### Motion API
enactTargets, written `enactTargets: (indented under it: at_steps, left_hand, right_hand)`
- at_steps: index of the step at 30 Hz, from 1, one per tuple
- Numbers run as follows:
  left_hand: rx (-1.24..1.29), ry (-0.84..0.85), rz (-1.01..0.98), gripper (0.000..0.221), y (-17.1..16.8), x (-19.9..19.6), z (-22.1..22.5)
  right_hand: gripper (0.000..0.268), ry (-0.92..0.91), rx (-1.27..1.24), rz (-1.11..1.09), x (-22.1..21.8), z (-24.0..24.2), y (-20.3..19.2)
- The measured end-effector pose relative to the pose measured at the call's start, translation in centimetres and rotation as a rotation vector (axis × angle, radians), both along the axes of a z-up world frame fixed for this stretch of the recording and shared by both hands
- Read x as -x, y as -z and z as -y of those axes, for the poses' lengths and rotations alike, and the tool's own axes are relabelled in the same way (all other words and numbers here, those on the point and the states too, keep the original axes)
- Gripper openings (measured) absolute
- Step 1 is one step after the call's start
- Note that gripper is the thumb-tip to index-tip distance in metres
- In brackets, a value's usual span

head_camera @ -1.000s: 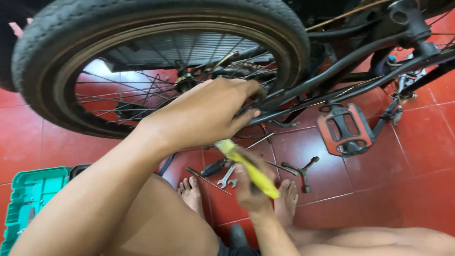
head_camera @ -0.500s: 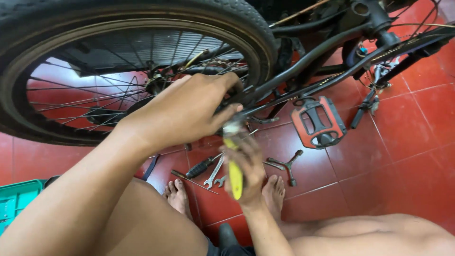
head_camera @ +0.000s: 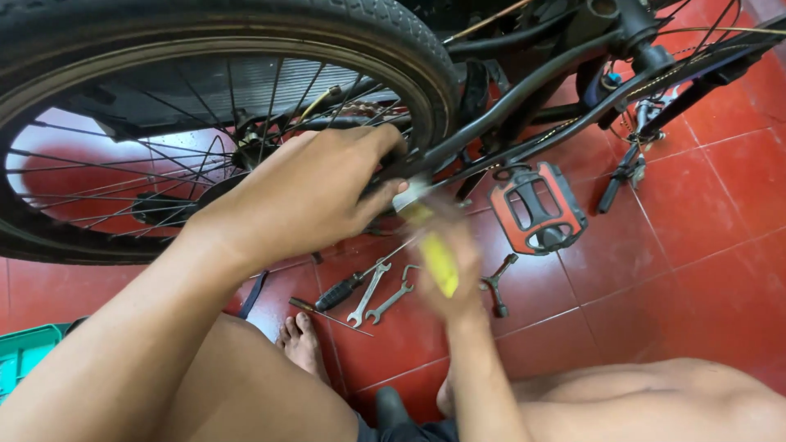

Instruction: The person is cleaning a bicycle chain with a brush and then using wrenches and a screwdriver to perform maintenance on the rear wheel and derailleur.

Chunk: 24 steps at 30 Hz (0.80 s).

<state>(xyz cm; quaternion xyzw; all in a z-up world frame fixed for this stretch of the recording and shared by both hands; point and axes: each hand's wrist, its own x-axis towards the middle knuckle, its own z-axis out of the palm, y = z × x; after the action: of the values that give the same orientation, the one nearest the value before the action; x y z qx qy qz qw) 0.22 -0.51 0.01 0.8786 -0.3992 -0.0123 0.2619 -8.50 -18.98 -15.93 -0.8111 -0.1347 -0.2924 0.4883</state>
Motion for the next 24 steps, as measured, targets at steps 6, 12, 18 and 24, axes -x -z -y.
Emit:
enactTargets:
  at_steps: [6, 12, 18, 24]
  left_hand:
    - [-0.025, -0.007, 0.012, 0.029, 0.1, 0.0, 0.1]
    - [-0.014, 0.005, 0.055, 0.025, -0.1, 0.0, 0.2]
    - [-0.035, 0.033, 0.113, 0.029, 0.6, -0.7, 0.5]
    - [-0.018, 0.025, 0.089, 0.027, 0.1, -0.1, 0.3]
  right_hand:
    - [0.009, -0.184, -0.099, -0.181, 2.1, -1.3, -2.2]
    - [0.023, 0.22, -0.004, -0.247, 0.7, 0.5, -4.4]
    - [0.038, -0.387, -0.296, -0.384, 1.8, 0.3, -2.2]
    - [0.025, 0.267, -0.044, -0.277, 2.3, 0.1, -0.7]
